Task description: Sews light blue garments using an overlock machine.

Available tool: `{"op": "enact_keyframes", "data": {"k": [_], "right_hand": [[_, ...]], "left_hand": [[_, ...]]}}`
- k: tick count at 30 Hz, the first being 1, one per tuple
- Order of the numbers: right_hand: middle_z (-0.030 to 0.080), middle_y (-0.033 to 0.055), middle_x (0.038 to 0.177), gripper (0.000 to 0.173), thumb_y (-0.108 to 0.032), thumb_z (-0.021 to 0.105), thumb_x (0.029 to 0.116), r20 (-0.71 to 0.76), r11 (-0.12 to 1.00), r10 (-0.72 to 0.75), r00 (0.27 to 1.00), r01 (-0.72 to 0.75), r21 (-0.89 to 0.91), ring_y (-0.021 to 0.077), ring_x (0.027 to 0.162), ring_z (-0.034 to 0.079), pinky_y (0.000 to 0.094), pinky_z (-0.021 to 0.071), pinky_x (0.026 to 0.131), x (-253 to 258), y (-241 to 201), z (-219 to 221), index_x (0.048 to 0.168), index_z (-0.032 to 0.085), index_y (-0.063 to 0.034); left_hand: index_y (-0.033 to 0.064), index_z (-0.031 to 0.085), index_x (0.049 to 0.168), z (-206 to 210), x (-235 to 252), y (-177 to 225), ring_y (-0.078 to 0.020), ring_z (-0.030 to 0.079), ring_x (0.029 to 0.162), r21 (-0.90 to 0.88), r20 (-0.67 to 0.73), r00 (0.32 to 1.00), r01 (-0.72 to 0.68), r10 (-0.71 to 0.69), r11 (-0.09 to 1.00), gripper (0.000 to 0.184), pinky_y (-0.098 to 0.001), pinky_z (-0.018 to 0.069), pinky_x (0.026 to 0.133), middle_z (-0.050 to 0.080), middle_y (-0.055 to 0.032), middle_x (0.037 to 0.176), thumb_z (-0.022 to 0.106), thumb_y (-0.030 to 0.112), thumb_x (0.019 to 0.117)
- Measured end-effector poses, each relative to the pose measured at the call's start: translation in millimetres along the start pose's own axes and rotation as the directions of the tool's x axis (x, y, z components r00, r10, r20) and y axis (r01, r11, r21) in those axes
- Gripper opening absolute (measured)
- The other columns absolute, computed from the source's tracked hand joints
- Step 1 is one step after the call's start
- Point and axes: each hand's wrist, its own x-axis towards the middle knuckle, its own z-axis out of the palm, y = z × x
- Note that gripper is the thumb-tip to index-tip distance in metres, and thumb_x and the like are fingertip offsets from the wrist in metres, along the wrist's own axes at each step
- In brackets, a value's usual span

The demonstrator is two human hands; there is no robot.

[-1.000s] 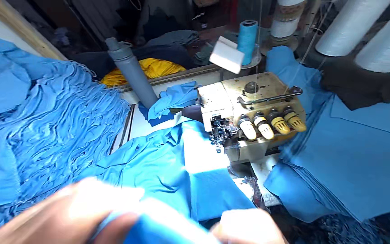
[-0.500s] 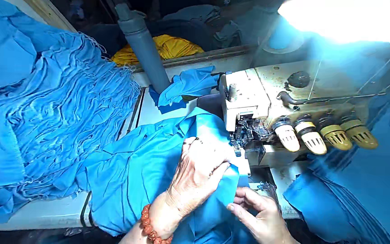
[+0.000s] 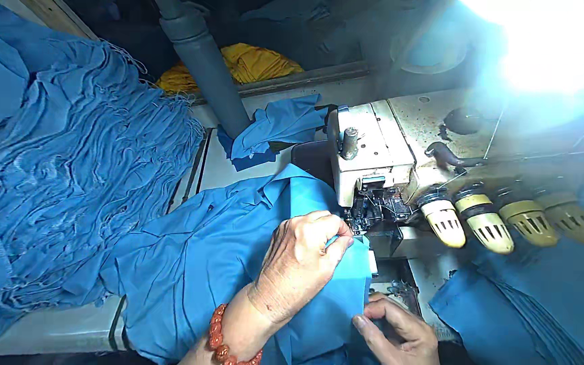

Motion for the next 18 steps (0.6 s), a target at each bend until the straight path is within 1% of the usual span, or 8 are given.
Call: {"op": "enact_keyframes", "data": {"k": [2,4,6,10,13,16,17,18], "right_hand": [[0.071,-0.0027,0.083,0.005,0.003,0.069,0.0861,0.030,0.992,0.080,0.996,-0.083,0.093,-0.0031,0.080,0.066,0.0151,0.0554,0.073,-5.0,-5.8,-1.2,0.088,0.068,-0.0018],[0.068,-0.0116,0.079,0.025,0.008,0.067,0.0835,0.037,0.965,0.184,0.982,-0.188,0.182,-0.0063,0.069,0.062,0.0142,0.0523,0.063,-6.9,-14.2,-1.6,0.098,0.057,-0.0098],[0.066,-0.0140,0.079,0.035,0.011,0.065,0.0808,0.039,0.937,0.226,0.973,-0.228,0.263,-0.0050,0.069,0.063,0.0150,0.0535,0.063,-5.8,-18.1,-4.9,0.099,0.051,-0.0152],[0.065,-0.0134,0.080,0.038,0.013,0.065,0.0774,0.052,0.907,0.226,0.973,-0.230,0.353,-0.0046,0.070,0.063,0.0146,0.0532,0.064,0.1,-23.5,-15.2,0.096,0.053,-0.0175],[0.063,-0.0138,0.077,0.037,0.013,0.065,0.0767,0.046,0.906,0.248,0.968,-0.249,0.342,-0.0049,0.067,0.061,0.0138,0.0521,0.061,8.1,-31.4,-17.0,0.093,0.053,-0.0176],[0.061,-0.0122,0.071,0.033,0.011,0.066,0.0759,-0.017,0.940,0.237,0.971,-0.224,0.258,-0.0042,0.060,0.057,0.0132,0.0479,0.055,26.1,-35.3,-13.9,0.090,0.053,-0.0161],[0.061,-0.0120,0.070,0.031,0.009,0.068,0.0765,-0.039,0.957,0.208,0.977,-0.195,0.212,-0.0045,0.059,0.057,0.0126,0.0470,0.053,33.4,-34.6,-12.5,0.088,0.053,-0.0157],[0.061,-0.0118,0.069,0.028,0.006,0.069,0.0771,-0.061,0.974,0.174,0.983,-0.163,0.159,-0.0048,0.058,0.057,0.0122,0.0471,0.052,40.2,-33.7,-11.2,0.087,0.054,-0.0150]], "left_hand": [[0.0202,0.073,0.079,1.2,-2.2,2.5,0.0004,0.059,0.064,0.051,0.000,1.000,0.000,0.000,0.999,0.014,-0.0205,0.0456,0.055,0.061,0.0113,0.070,0.066,0.024,0.0901],[0.0184,0.069,0.079,5.5,-4.3,5.8,-0.0023,0.057,0.062,0.118,-0.031,0.999,-0.032,0.036,0.993,0.013,-0.0214,0.0444,0.053,0.057,0.0088,0.070,0.064,0.022,0.0905],[0.0134,0.071,0.080,9.1,-8.5,8.0,-0.0088,0.060,0.065,0.203,-0.070,0.988,-0.122,0.139,0.971,0.016,-0.0245,0.0484,0.055,0.060,0.0030,0.074,0.063,0.019,0.0932],[0.0075,0.075,0.087,13.2,-17.8,9.5,-0.0207,0.067,0.077,0.365,-0.078,0.953,-0.247,0.294,0.898,0.017,-0.0323,0.0530,0.064,0.068,-0.0060,0.084,0.060,0.010,0.0947],[0.0061,0.076,0.087,14.1,-12.4,2.3,-0.0216,0.069,0.081,0.348,-0.098,0.945,-0.261,0.311,0.901,0.017,-0.0335,0.0560,0.069,0.070,-0.0073,0.086,0.061,0.010,0.0934],[0.0047,0.074,0.080,14.1,5.5,-11.7,-0.0216,0.064,0.076,0.318,-0.142,0.947,-0.233,0.289,0.919,0.018,-0.0329,0.0533,0.066,0.064,-0.0075,0.081,0.061,0.010,0.0921],[0.0046,0.071,0.077,14.1,11.3,-16.6,-0.0226,0.064,0.077,0.330,-0.177,0.943,-0.215,0.283,0.919,0.019,-0.0344,0.0530,0.068,0.064,-0.0083,0.080,0.061,0.008,0.0915],[0.0051,0.071,0.078,13.2,14.2,-21.0,-0.0236,0.068,0.085,0.343,-0.217,0.939,-0.182,0.266,0.922,0.018,-0.0375,0.0551,0.077,0.069,-0.0092,0.086,0.060,0.008,0.0917]]}}
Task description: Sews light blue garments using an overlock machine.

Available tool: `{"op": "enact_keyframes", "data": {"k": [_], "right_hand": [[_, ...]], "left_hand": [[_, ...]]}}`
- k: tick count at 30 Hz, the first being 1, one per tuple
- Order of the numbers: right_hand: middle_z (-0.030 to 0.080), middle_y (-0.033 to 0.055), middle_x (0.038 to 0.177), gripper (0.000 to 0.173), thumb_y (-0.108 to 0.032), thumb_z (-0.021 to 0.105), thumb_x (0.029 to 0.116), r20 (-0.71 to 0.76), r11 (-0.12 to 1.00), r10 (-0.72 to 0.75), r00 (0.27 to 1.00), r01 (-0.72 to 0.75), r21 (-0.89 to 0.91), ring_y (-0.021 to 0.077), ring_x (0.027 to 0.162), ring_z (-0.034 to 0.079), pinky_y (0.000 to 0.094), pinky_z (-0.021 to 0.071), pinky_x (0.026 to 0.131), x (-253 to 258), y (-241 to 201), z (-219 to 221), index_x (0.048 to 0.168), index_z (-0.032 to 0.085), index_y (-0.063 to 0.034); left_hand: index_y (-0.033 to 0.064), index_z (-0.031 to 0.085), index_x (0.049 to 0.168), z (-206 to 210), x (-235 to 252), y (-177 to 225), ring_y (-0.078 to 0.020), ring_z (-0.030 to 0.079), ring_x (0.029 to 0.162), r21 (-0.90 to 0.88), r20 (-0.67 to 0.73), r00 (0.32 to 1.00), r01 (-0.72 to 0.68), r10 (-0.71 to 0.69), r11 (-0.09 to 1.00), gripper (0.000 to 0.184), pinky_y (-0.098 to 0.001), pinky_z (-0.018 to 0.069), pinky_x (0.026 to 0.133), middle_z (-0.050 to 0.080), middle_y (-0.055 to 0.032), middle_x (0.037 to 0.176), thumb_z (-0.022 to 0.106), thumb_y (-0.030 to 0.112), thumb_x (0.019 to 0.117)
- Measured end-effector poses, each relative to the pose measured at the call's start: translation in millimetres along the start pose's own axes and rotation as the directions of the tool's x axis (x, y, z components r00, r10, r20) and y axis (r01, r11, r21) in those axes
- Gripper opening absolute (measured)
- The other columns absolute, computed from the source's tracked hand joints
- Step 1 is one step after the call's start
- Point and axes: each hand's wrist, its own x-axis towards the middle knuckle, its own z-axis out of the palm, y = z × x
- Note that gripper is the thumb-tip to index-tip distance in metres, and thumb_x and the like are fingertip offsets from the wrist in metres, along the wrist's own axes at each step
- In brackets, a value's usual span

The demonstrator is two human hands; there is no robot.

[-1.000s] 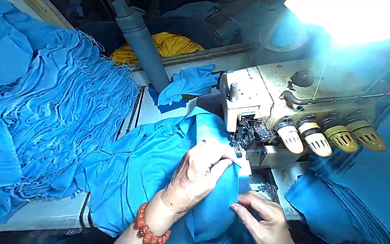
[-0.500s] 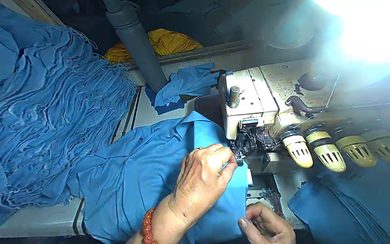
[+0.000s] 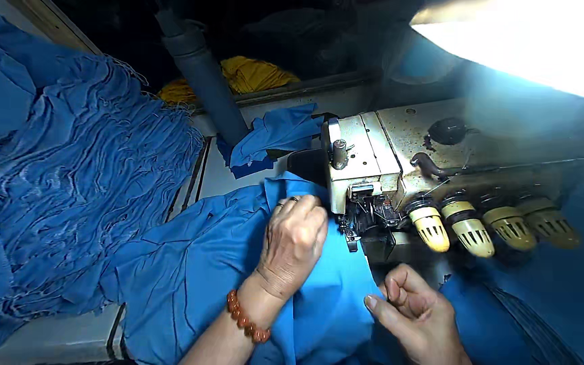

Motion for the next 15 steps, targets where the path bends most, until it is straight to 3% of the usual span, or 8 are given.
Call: {"op": "enact_keyframes", "data": {"k": [3,4,6,7,9,10,12,15], "right_hand": [[0.057,-0.0114,0.065,0.019,0.001,0.069,0.0783,-0.038,0.991,-0.070,0.997,0.065,-0.117,-0.0060,0.055,0.051,0.0109,0.0415,0.050,11.8,-2.4,2.6,0.081,0.057,-0.0136],[0.054,-0.0118,0.064,0.020,0.000,0.070,0.0790,-0.036,0.989,-0.080,0.996,0.075,-0.126,-0.0068,0.054,0.048,0.0100,0.0392,0.049,12.9,-1.8,2.4,0.080,0.056,-0.0142],[0.048,-0.0134,0.062,0.024,0.000,0.071,0.0790,-0.027,0.986,-0.104,0.994,0.100,-0.130,-0.0090,0.051,0.041,0.0073,0.0335,0.046,13.4,1.5,1.5,0.078,0.053,-0.0163],[0.048,-0.0137,0.062,0.025,0.001,0.071,0.0786,-0.025,0.987,-0.111,0.993,0.108,-0.120,-0.0093,0.051,0.041,0.0070,0.0335,0.046,13.4,2.4,1.2,0.078,0.053,-0.0164],[0.049,-0.0139,0.063,0.026,0.001,0.071,0.0787,-0.021,0.989,-0.112,0.993,0.109,-0.103,-0.0090,0.052,0.042,0.0070,0.0348,0.047,12.5,3.2,0.8,0.079,0.053,-0.0166],[0.049,-0.0141,0.063,0.026,0.002,0.071,0.0791,-0.022,0.990,-0.101,0.995,0.098,-0.098,-0.0087,0.052,0.043,0.0073,0.0355,0.047,12.3,2.3,1.0,0.079,0.053,-0.0166],[0.056,-0.0127,0.065,0.024,0.005,0.070,0.0793,-0.040,0.998,-0.031,0.999,0.029,-0.061,-0.0057,0.053,0.051,0.0105,0.0426,0.049,10.9,-4.3,1.7,0.083,0.056,-0.0132],[0.064,-0.0128,0.064,0.034,0.009,0.073,0.0796,0.047,0.986,0.159,0.986,-0.156,-0.050,-0.0025,0.055,0.059,0.0162,0.0508,0.053,-2.2,-10.0,-2.5,0.099,0.055,-0.0121]], "left_hand": [[0.0042,0.077,0.109,-15.7,-12.4,-12.7,-0.0229,0.070,0.107,-0.022,-0.069,0.991,0.116,-0.118,0.993,0.022,-0.0446,0.0506,0.101,0.074,-0.0105,0.110,0.058,0.010,0.0988],[0.0045,0.075,0.116,-26.9,-24.5,-17.4,-0.0184,0.070,0.100,0.001,-0.082,0.982,0.173,-0.172,0.985,0.026,-0.0406,0.0532,0.093,0.075,-0.0079,0.107,0.057,0.011,0.0989],[0.0057,0.071,0.124,-53.9,-62.7,-28.0,-0.0122,0.064,0.064,0.148,-0.013,0.937,0.348,-0.350,0.926,0.037,-0.0341,0.0539,0.059,0.070,0.0006,0.079,0.059,0.019,0.0910],[0.0022,0.066,0.129,-70.2,-86.1,-31.3,-0.0217,0.061,0.056,0.191,0.121,0.860,0.469,-0.495,0.862,0.049,-0.0454,0.0518,0.052,0.066,-0.0041,0.071,0.063,0.024,0.0858],[-0.0030,0.059,0.137,-98.1,-129.2,-34.6,-0.0444,0.065,0.066,0.268,0.426,0.519,0.711,-0.742,0.651,0.061,-0.0698,0.0497,0.065,0.068,-0.0208,0.075,0.075,0.029,0.0876],[-0.0035,0.060,0.135,-102.1,-150.3,-35.0,-0.0457,0.065,0.069,0.310,0.473,0.399,0.760,-0.786,0.572,0.055,-0.0703,0.0490,0.069,0.067,-0.0226,0.075,0.073,0.028,0.0917],[-0.0098,0.066,0.113,-100.9,-183.6,-32.3,-0.0358,0.063,0.060,0.235,0.389,0.407,0.823,-0.827,0.516,0.030,-0.0579,0.0523,0.063,0.063,-0.0187,0.068,0.063,0.016,0.0974],[-0.0123,0.055,0.114,-116.8,-175.2,-44.4,-0.0127,0.064,0.057,-0.156,0.195,0.376,0.924,-0.906,0.350,0.025,-0.0327,0.0575,0.056,0.067,-0.0074,0.075,0.047,0.009,0.1037]]}}
